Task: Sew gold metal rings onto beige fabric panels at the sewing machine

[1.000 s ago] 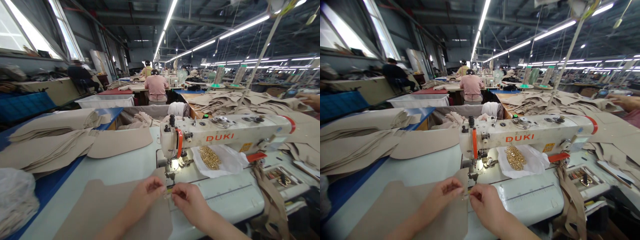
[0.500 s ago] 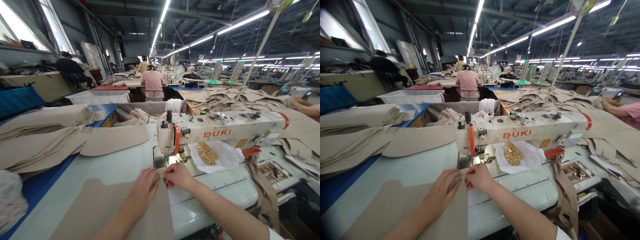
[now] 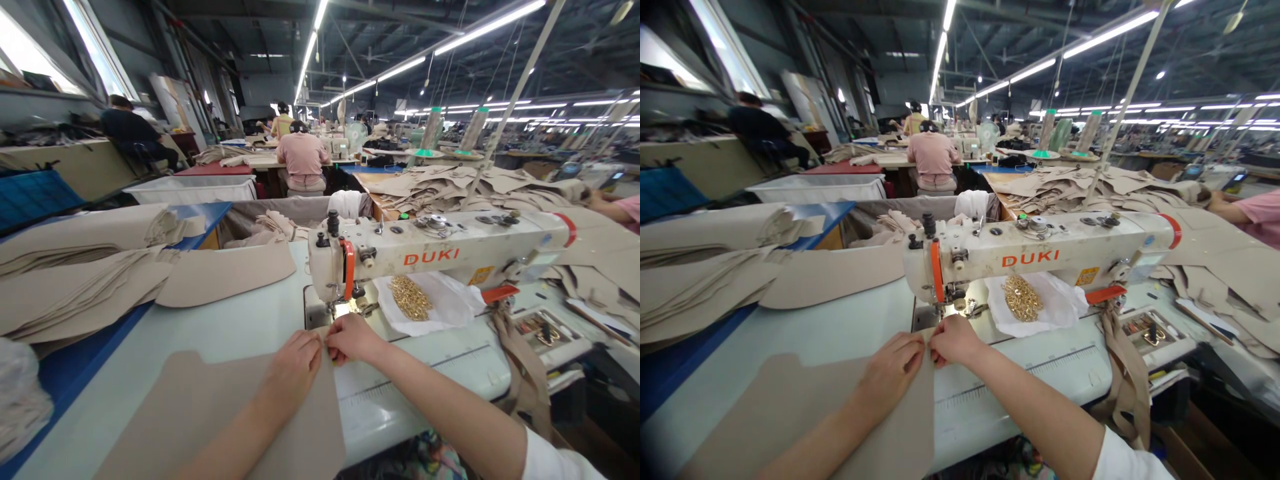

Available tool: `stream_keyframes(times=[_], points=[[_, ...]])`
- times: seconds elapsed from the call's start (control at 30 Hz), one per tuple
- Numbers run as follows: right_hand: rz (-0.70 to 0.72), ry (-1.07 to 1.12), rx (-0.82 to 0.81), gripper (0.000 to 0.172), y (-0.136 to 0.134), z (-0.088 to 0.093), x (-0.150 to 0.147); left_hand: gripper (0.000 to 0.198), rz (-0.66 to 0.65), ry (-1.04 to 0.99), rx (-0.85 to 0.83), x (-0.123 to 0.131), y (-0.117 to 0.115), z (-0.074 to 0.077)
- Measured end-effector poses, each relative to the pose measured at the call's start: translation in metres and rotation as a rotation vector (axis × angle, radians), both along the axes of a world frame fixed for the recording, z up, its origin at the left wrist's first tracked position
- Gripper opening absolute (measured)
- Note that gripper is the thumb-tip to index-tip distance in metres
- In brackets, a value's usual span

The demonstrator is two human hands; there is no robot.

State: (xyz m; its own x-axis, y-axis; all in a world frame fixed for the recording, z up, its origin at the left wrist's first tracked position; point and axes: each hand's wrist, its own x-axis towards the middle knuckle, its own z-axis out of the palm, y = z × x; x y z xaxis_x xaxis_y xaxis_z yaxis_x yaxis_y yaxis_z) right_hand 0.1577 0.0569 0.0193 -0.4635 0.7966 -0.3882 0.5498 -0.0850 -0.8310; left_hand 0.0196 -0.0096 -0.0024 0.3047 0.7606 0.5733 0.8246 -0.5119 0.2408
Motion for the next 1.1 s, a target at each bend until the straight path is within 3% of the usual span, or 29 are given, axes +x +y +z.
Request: stream_keyframes(times=[0.1, 0.23, 0.53, 0.87, 1.1], points=[[0.038, -0.053, 0.152, 0.021, -0.002, 0.002, 0.003, 0.023, 0.005, 0.001, -0.016, 0.0, 0.001, -0.001], [0.09, -0.081, 0.486, 0.015, -0.011, 0.0, 0.019, 0.021, 0.003, -0.005, -0.033, -0.001, 0.002, -0.002], [0.373, -0.212, 1.11, 0.016, -0.028, -0.018, 0.042, 0.019, -0.018, -0.023, -0.044, -0.003, 0.004, -0.001], [0.452, -0.265, 1.166, 0.015, -0.026, -0.016, 0.042, 0.021, -0.043, -0.011, -0.047, -0.002, 0.007, 0.002], [0.767, -0.234, 1.224, 0.015, -0.038, 0.004, 0.072, 0.021, -0.062, -0.009, -0.032, -0.003, 0.006, 0.001]])
